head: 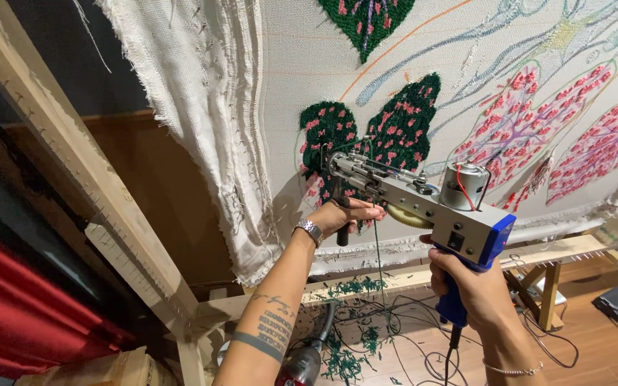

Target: Using a tufting gun to fill in a leaf design on a rug canvas.

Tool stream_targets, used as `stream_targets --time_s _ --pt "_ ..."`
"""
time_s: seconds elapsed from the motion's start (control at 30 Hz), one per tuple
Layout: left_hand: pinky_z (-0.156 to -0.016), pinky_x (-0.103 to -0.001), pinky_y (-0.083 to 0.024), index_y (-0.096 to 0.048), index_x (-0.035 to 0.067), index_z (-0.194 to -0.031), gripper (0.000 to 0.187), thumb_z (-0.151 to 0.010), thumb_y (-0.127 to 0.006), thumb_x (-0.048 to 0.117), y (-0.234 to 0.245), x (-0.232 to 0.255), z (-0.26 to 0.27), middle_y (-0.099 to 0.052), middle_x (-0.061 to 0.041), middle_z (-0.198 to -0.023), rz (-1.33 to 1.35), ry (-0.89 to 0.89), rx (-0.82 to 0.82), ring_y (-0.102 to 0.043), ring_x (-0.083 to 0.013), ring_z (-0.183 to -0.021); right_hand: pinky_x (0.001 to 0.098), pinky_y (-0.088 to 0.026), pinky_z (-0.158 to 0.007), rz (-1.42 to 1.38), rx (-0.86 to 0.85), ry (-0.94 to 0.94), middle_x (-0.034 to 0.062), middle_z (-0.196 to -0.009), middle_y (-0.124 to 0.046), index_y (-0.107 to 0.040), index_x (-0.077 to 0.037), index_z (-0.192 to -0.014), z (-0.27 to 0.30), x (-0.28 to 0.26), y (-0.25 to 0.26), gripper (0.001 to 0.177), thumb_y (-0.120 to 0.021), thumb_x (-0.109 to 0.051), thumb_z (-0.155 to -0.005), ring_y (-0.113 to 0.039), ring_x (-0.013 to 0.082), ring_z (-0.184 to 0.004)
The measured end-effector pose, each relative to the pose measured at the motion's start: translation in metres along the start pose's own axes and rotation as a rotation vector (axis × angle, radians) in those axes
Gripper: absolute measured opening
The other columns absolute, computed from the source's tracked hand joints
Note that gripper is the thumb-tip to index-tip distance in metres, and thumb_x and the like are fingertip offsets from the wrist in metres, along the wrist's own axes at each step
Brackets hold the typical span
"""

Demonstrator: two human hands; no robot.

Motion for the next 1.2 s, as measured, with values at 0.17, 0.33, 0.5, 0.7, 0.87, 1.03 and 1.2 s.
stream_targets --time_s 0.17,0.33,0.5,0.7,0.87,1.03,1.2 --pt "-0.054 -0.021 -0.043 -0.079 0.008 -0.114 0.038 -0.086 -0.080 0.033 0.002 -0.001 -0.005 -0.081 -0.001 -0.102 0.016 0.033 -0.007 -0.065 -0.0003 -0.077 0.0299 -0.036 -0.042 0.042 -0.008 0.017 0.0034 -0.060 -0.048 -0.067 0.008 -0.113 -0.006 -0.004 -0.004 0.031 -0.065 -0.008 -0.087 -0.045 0.0141 -0.046" --pt "-0.054 -0.021 -0.045 -0.079 0.007 -0.116 0.040 -0.085 -0.082 0.032 0.011 -0.007 -0.013 -0.080 -0.002 -0.101 0.024 0.015 0.008 -0.057 -0.0023 -0.067 0.0295 -0.037 -0.043 0.074 0.010 0.042 0.0032 -0.060 -0.050 -0.068 0.008 -0.110 -0.008 -0.005 -0.015 0.028 -0.067 -0.007 -0.087 -0.046 0.0137 -0.047" --pt "-0.051 -0.024 -0.046 -0.074 0.004 -0.125 0.059 -0.078 -0.084 0.039 0.037 -0.029 -0.033 -0.075 0.003 -0.093 0.055 0.037 0.111 -0.051 -0.0061 -0.057 0.0289 -0.040 -0.042 0.177 0.089 0.080 0.0035 -0.060 -0.057 -0.070 0.004 -0.103 -0.011 0.002 -0.035 0.020 -0.071 -0.007 -0.086 -0.051 0.0128 -0.046" --pt "-0.053 -0.029 -0.050 -0.059 0.004 -0.141 0.080 -0.076 -0.085 0.043 0.061 -0.040 -0.040 -0.057 -0.001 -0.076 -0.006 0.161 0.260 -0.054 -0.0102 -0.056 0.0280 -0.041 -0.043 0.176 0.103 0.086 0.0031 -0.062 -0.060 -0.072 0.002 -0.099 -0.011 0.010 -0.049 0.016 -0.072 -0.008 -0.087 -0.051 0.0111 -0.048" --pt "-0.052 -0.027 -0.046 -0.066 0.001 -0.133 0.070 -0.077 -0.085 0.038 0.065 -0.042 -0.042 -0.063 0.000 -0.084 0.027 0.132 0.230 -0.053 -0.0089 -0.055 0.0286 -0.041 -0.042 0.158 0.092 0.098 0.0037 -0.061 -0.059 -0.070 0.002 -0.094 -0.013 0.015 -0.049 0.013 -0.072 -0.008 -0.087 -0.052 0.0122 -0.046" --pt "-0.054 -0.024 -0.050 -0.072 0.000 -0.121 0.050 -0.082 -0.083 0.029 0.063 -0.035 -0.044 -0.075 0.000 -0.100 0.080 0.049 0.164 -0.055 -0.0063 -0.060 0.0289 -0.041 -0.042 0.127 0.089 0.113 0.0034 -0.061 -0.058 -0.069 0.002 -0.091 -0.013 0.013 -0.048 0.012 -0.072 -0.009 -0.087 -0.052 0.0123 -0.046" --pt "-0.049 -0.023 -0.044 -0.078 0.007 -0.110 0.031 -0.085 -0.079 0.026 0.058 -0.021 -0.033 -0.077 0.007 -0.096 0.091 0.013 0.177 -0.054 -0.0025 -0.064 0.0285 -0.042 -0.043 0.085 0.070 0.133 0.0027 -0.062 -0.057 -0.068 0.002 -0.094 -0.011 0.013 -0.048 0.012 -0.071 -0.007 -0.087 -0.051 0.0118 -0.047"
Point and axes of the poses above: each hand's wrist, its own z-axis away from the middle knuckle, its own y-axis out of the back of the hand, x = y × z, the point moved 5 cm from there along -z, towards the middle knuckle
